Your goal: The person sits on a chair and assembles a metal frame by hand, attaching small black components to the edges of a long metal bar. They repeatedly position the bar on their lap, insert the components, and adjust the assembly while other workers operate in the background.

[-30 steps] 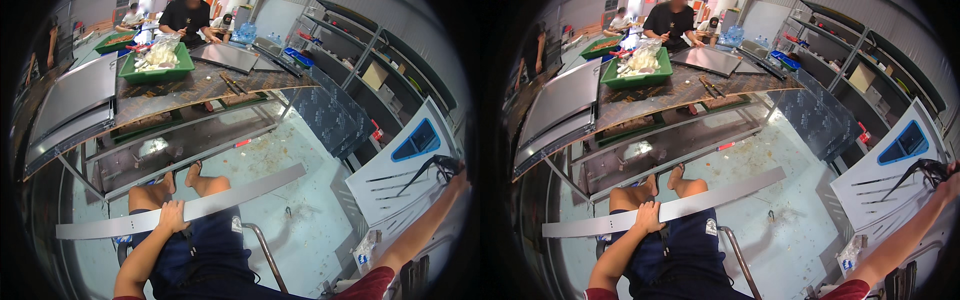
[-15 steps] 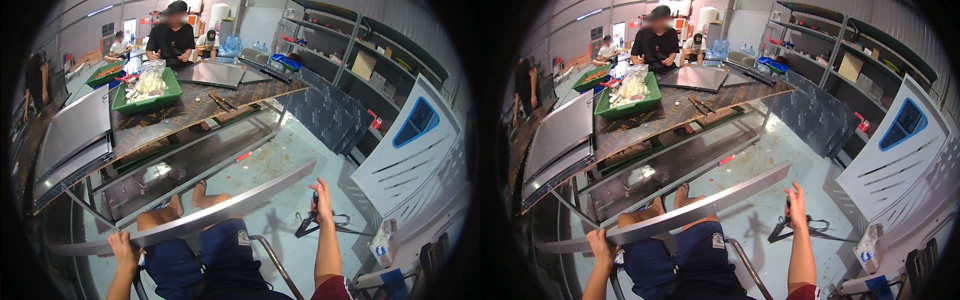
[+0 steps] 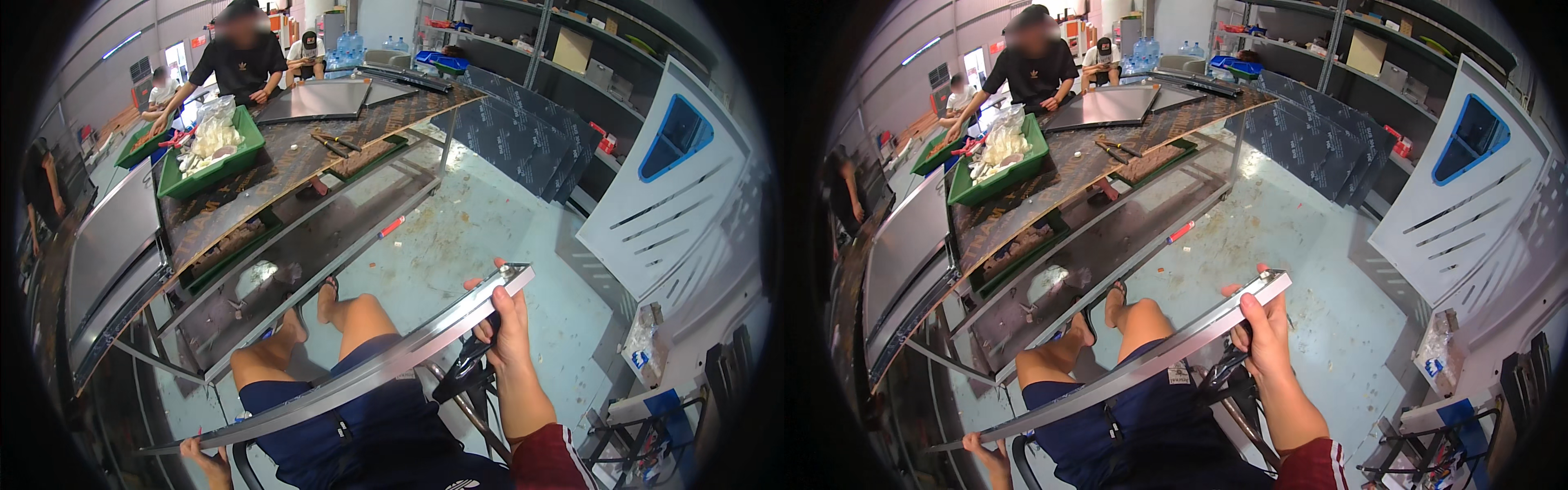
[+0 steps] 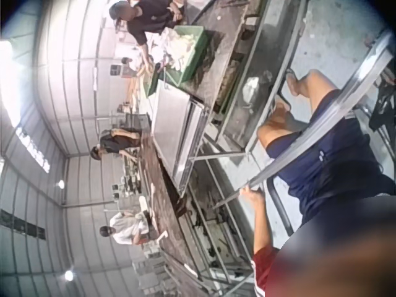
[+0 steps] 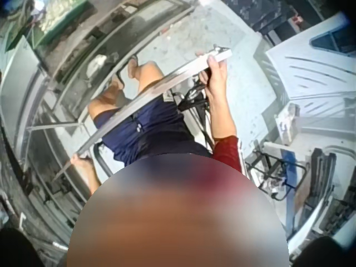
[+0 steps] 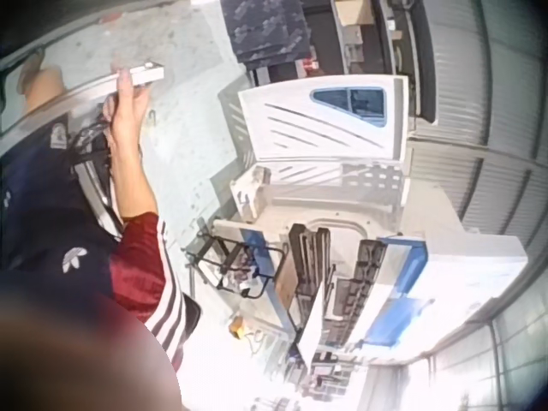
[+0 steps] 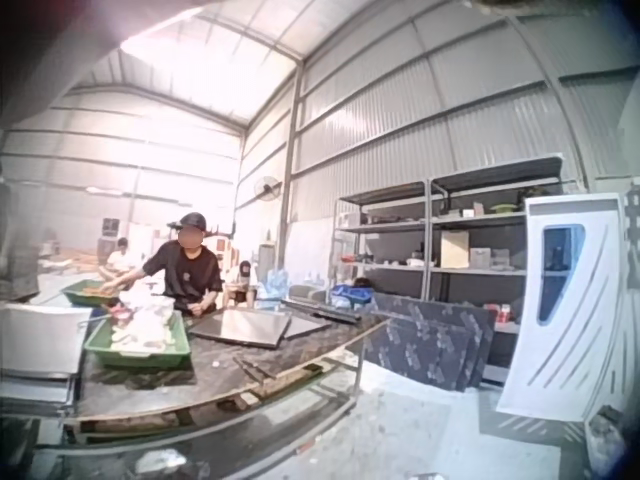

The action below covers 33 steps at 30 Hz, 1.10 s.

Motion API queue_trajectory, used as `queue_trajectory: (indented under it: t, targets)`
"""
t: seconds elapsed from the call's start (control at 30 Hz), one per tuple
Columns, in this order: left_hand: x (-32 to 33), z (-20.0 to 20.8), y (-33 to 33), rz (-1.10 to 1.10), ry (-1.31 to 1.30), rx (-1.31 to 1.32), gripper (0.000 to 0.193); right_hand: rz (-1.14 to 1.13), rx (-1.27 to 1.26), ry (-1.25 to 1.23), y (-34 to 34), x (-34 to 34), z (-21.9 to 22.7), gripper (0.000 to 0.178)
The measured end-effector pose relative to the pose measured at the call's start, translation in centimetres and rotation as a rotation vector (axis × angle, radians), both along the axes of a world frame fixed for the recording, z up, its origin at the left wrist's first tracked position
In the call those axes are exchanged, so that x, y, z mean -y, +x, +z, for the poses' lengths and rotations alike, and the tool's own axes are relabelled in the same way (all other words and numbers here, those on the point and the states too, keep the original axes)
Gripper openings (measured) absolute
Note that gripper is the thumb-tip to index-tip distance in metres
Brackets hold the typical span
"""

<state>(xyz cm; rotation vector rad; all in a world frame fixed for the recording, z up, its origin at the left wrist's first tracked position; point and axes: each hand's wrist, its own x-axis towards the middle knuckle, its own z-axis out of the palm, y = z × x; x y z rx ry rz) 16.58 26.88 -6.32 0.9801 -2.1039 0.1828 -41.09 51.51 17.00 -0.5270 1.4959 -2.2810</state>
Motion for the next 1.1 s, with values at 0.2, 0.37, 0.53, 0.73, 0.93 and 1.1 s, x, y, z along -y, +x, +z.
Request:
queue_trajectory:
  t: [0.2, 0.37, 0.53, 0.73, 0.93, 1.1]
  targets:
    - [-0.8, 0.8, -2.0, -0.027, 0.247, 0.029, 0.036, 0.124, 0.033, -0.4, 1.0, 0.2, -2.5, 0.093]
    - [-0.4, 1.9, -3.3, -0.033, 0.329, 0.147, 0.035, 0.308, 0.018, -0.514, 2.0, -2.3, -3.8, 0.087]
    - [0.4, 3.4, -4.2, -0.023, 0.379, 0.275, 0.029, 0.288, 0.077, -0.466, 3.0, -3.0, -4.3, 0.08]
    - [4.8, 3.3, -5.8, -0.128, 0.77, 0.466, 0.029, 0.175, 0.013, -0.487, 3.7, -2.6, -3.3, 0.074]
    - [8.1, 1.8, -9.0, -0.284, 1.193, 0.546, 0.026, 0.089, -0.059, -0.42, 4.1, -3.8, -2.8, 0.072]
    - [4.0, 10.4, -14.8, -0.444, 1.037, 0.529, 0.018, 0.059, -0.083, -0.383, 4.4, -3.9, -2.8, 0.07]
